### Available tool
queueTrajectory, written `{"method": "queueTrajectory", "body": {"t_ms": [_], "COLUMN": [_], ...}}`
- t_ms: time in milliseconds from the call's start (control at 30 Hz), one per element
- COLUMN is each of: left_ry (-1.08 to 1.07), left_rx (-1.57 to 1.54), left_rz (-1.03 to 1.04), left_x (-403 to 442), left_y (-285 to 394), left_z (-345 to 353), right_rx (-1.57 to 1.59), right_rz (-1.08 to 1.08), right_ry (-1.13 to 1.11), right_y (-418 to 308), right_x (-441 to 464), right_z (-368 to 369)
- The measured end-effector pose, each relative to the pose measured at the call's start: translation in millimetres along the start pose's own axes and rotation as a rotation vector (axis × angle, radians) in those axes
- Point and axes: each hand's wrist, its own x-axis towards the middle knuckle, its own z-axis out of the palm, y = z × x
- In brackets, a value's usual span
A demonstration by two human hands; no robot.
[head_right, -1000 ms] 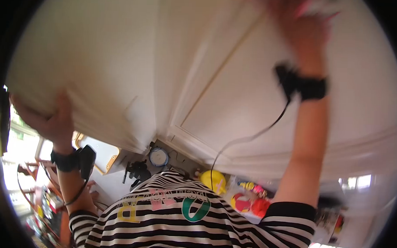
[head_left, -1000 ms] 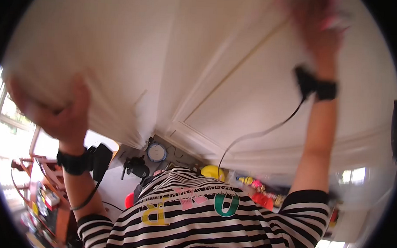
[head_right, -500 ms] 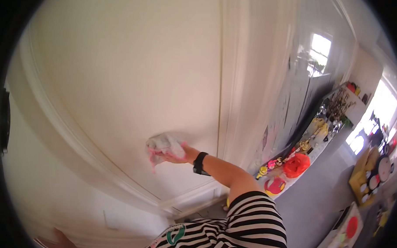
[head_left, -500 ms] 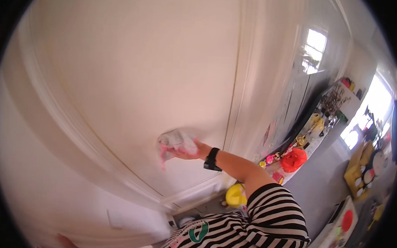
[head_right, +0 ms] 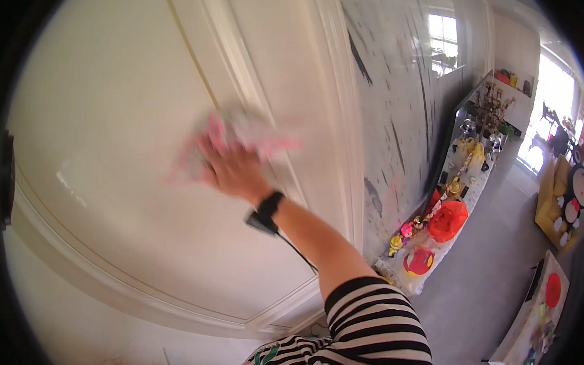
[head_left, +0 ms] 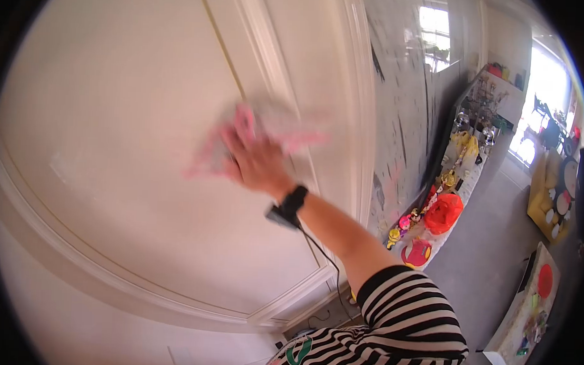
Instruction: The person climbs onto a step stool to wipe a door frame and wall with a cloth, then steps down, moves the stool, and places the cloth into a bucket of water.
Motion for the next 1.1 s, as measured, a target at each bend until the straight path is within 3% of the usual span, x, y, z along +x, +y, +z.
{"method": "queueTrajectory", "body": {"t_ms": [33, 100, 167, 200, 233, 300, 333, 367, 400, 500, 567, 633, 733, 833, 967, 1100], "left_ry": [-0.095, -0.263, -0.405, -0.398, -0.398, -0.520, -0.462, -0.407, -0.390, -0.208, -0.184, -0.237, -0.092, -0.088, -0.099, -0.076], "left_rx": [-0.031, -0.106, -0.208, -0.332, -0.452, -0.511, -0.424, -0.332, -0.333, -0.290, -0.266, -0.226, -0.031, -0.050, -0.055, -0.072], "left_rz": [0.061, 0.185, 0.271, 0.325, 0.386, 0.439, 0.572, 0.697, 0.690, 0.739, 0.716, 0.712, 0.723, 0.721, 0.718, 0.733], "left_x": [1, 7, 20, 25, 31, 46, 55, 64, 73, 85, 88, 82, 73, 72, 72, 73], "left_y": [23, 70, 115, 128, 141, 190, 215, 236, 255, 297, 312, 320, 330, 328, 327, 327], "left_z": [7, 30, 58, 83, 109, 135, 149, 161, 174, 211, 231, 249, 262, 265, 264, 265], "right_rx": [-0.032, 0.445, 0.297, 0.336, 0.327, 0.382, 0.189, 0.160, 0.004, -0.102, -0.097, -0.541, -0.600, -0.584, -0.486, -0.413], "right_rz": [-0.043, 0.078, -0.200, -0.182, -0.177, 0.121, -0.072, 0.064, 0.055, 0.246, 0.230, 0.405, 0.660, 0.692, 0.602, 0.215], "right_ry": [-0.127, -0.739, -0.768, -0.450, -0.426, -0.661, -0.126, -0.119, 0.187, 0.075, 0.059, 0.272, -0.302, -0.547, -0.511, -0.180], "right_y": [2, 12, 22, 24, 29, 52, 76, 99, 123, 186, 282, 389, 388, 385, 378, 351], "right_x": [-44, -117, -149, -131, -111, -47, -26, 1, 42, 123, 107, 27, -106, -193, -176, -26], "right_z": [-2, -11, -31, -47, -64, -103, -102, -110, -116, -153, -93, 17, -10, -22, -53, -113]}}
